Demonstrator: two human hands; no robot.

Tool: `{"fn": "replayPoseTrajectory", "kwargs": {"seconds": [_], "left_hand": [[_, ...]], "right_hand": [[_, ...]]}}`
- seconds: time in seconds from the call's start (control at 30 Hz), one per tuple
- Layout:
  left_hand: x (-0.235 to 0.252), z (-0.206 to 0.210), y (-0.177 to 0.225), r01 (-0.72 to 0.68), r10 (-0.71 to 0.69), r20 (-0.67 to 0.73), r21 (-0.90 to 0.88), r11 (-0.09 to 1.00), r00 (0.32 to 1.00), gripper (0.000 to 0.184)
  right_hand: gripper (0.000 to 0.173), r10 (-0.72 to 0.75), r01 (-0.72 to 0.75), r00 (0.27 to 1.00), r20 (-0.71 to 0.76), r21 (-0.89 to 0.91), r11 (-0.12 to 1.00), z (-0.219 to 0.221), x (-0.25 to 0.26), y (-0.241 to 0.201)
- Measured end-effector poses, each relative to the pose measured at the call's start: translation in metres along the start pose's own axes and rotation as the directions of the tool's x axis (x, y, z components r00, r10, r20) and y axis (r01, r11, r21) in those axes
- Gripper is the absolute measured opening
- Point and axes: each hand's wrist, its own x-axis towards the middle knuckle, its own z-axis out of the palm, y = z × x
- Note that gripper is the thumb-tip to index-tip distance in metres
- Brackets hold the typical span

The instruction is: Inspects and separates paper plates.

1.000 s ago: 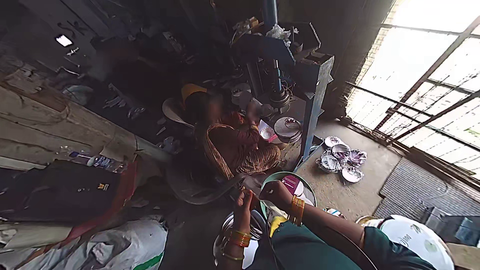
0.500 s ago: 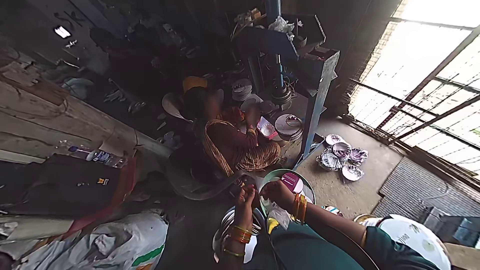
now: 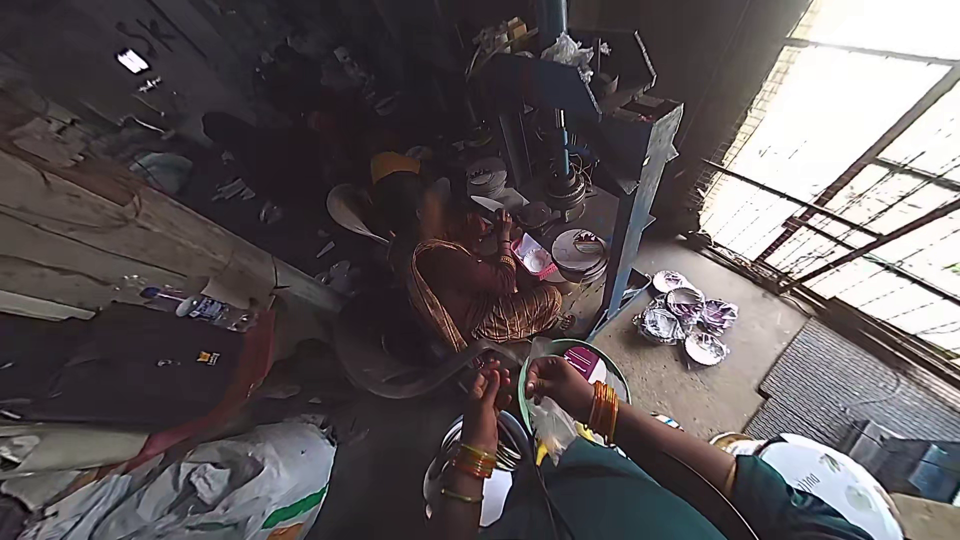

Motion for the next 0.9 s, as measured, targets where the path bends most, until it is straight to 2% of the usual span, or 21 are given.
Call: {"fn": "replayPoseTrajectory", "kwargs": {"seconds": [0.07,0.13,0.17,0.23,0.27,0.33,0.4,0.47,0.53,0.6,0.63,0.7,0.73,0.77,0.8,0.83,0.9], "left_hand": [[0.000,-0.004,-0.001,-0.020,0.021,-0.029,0.027,0.999,0.999,0.028],[-0.008,-0.001,0.003,-0.192,0.186,0.056,0.147,0.970,0.981,0.020],[-0.013,0.002,0.008,-0.265,0.240,0.142,0.202,0.943,0.960,0.022],[-0.016,0.012,0.013,-0.330,0.266,0.253,0.255,0.909,0.930,0.021],[-0.016,0.017,0.013,-0.310,0.250,0.248,0.245,0.919,0.936,0.014],[-0.011,0.024,0.011,-0.232,0.197,0.192,0.177,0.957,0.961,0.002],[-0.006,0.019,0.007,-0.202,0.178,0.158,0.151,0.968,0.971,0.005],[0.003,0.007,-0.003,-0.283,0.262,0.111,0.279,0.918,0.959,0.007],[0.009,-0.007,-0.008,-0.343,0.362,0.076,0.545,0.765,0.929,0.015],[0.010,-0.015,-0.011,-0.406,0.499,0.088,0.709,0.577,0.862,0.017],[0.011,-0.016,-0.015,-0.483,0.598,0.132,0.734,0.476,0.791,0.017],[0.014,-0.016,-0.025,-0.686,0.750,0.316,0.686,0.243,0.581,0.013],[0.015,-0.015,-0.028,-0.755,0.759,0.416,0.639,0.149,0.501,0.012],[0.014,-0.013,-0.029,-0.790,0.734,0.496,0.606,0.091,0.464,0.015],[0.013,-0.011,-0.029,-0.796,0.691,0.546,0.601,0.071,0.473,0.022],[0.012,-0.009,-0.026,-0.776,0.629,0.565,0.623,0.099,0.534,0.032],[0.009,-0.008,-0.018,-0.656,0.473,0.505,0.717,0.236,0.722,0.053]], "right_hand": [[0.014,0.008,-0.007,0.999,0.045,-0.019,1.000,-0.004,0.000,-0.006],[0.016,0.043,-0.037,0.999,0.016,-0.277,0.960,-0.005,0.001,-0.016],[0.017,0.067,-0.056,0.998,0.009,-0.433,0.899,-0.004,0.001,-0.020],[0.023,0.084,-0.049,0.996,0.026,-0.625,0.779,0.000,0.000,-0.027],[0.027,0.082,-0.041,0.996,0.032,-0.651,0.758,0.002,-0.002,-0.030],[0.026,0.003,0.005,1.000,0.012,-0.580,0.815,0.000,-0.002,-0.023],[0.018,-0.049,0.032,0.998,-0.047,-0.311,0.950,-0.008,-0.002,-0.009],[0.016,-0.014,0.007,0.984,-0.177,-0.041,0.999,-0.014,-0.003,-0.005],[0.013,0.020,-0.048,0.936,-0.351,-0.071,0.996,-0.024,-0.003,-0.011],[0.011,-0.027,-0.121,0.893,-0.450,-0.297,0.947,-0.041,0.000,-0.012],[0.014,-0.050,-0.157,0.887,-0.460,-0.401,0.903,-0.048,0.001,-0.014],[0.016,-0.058,-0.204,0.883,-0.465,-0.493,0.846,-0.053,0.003,-0.019],[0.016,-0.057,-0.215,0.883,-0.466,-0.509,0.833,-0.053,0.006,-0.021],[0.017,-0.058,-0.222,0.891,-0.450,-0.543,0.810,-0.053,0.008,-0.022],[0.020,-0.050,-0.224,0.914,-0.403,-0.603,0.766,-0.051,0.010,-0.026],[0.023,-0.026,-0.217,0.945,-0.327,-0.684,0.696,-0.050,0.011,-0.033],[0.027,0.007,-0.129,0.988,-0.154,-0.802,0.584,-0.046,0.010,-0.042]]}}
